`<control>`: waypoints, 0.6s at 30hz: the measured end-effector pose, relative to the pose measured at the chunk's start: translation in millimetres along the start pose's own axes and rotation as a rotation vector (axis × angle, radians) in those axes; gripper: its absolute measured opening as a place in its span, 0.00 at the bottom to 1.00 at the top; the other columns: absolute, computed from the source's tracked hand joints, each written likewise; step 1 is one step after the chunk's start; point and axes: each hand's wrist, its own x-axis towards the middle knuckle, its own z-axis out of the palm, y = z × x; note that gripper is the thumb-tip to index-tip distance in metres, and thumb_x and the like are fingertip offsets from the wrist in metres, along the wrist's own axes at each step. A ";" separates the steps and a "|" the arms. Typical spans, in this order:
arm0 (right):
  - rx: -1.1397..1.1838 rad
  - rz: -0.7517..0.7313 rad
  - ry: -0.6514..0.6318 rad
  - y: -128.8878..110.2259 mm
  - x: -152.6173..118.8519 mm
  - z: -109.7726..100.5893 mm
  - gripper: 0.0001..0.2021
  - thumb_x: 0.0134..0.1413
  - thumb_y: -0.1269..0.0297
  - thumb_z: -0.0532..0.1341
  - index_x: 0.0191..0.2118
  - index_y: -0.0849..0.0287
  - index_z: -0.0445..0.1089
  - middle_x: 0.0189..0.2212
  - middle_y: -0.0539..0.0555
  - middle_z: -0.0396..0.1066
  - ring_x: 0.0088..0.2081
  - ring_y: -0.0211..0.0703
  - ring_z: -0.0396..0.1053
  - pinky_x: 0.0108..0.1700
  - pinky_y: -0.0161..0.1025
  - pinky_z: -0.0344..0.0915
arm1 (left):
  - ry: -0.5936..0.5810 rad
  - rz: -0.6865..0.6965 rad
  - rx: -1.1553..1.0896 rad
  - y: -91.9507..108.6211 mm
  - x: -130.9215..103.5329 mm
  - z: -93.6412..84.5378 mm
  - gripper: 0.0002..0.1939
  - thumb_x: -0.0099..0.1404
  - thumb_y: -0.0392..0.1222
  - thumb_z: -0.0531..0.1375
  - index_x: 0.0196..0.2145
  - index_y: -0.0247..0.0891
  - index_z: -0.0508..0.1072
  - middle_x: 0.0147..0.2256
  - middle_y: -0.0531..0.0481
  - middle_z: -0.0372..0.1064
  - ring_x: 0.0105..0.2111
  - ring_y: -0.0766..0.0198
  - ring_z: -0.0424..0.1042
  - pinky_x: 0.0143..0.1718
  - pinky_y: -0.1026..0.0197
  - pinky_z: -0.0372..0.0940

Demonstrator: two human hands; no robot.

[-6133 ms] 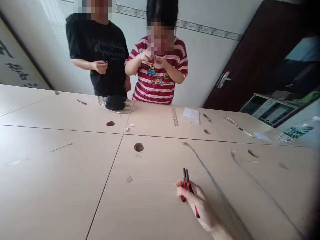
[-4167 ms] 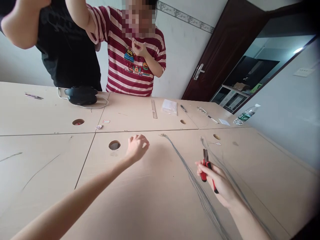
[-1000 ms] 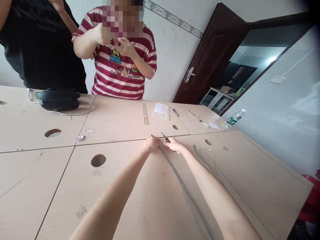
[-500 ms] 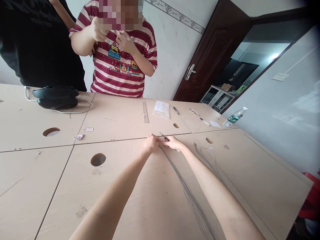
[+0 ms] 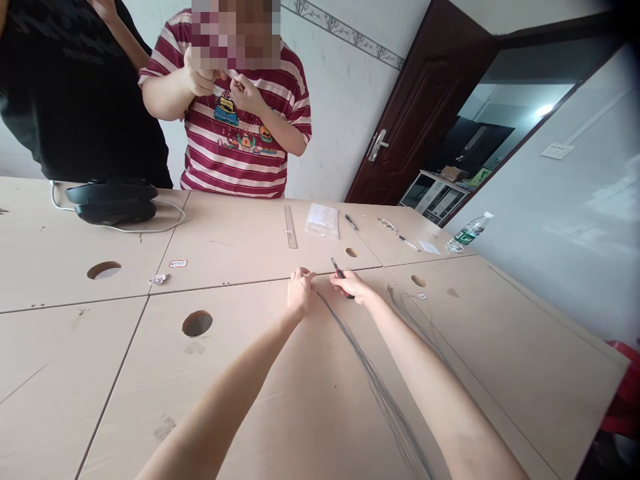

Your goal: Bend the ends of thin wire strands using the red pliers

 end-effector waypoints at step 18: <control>0.868 -0.375 0.224 -8.0 -189.6 -148.6 0.09 0.59 0.70 0.61 0.31 0.48 0.74 0.27 0.52 0.69 0.28 0.33 0.67 0.43 0.51 0.64 | -0.195 0.326 0.095 24.9 -67.6 27.9 0.27 0.72 0.54 0.49 0.66 0.48 0.58 0.68 0.48 0.50 0.68 0.52 0.48 0.67 0.39 0.37</control>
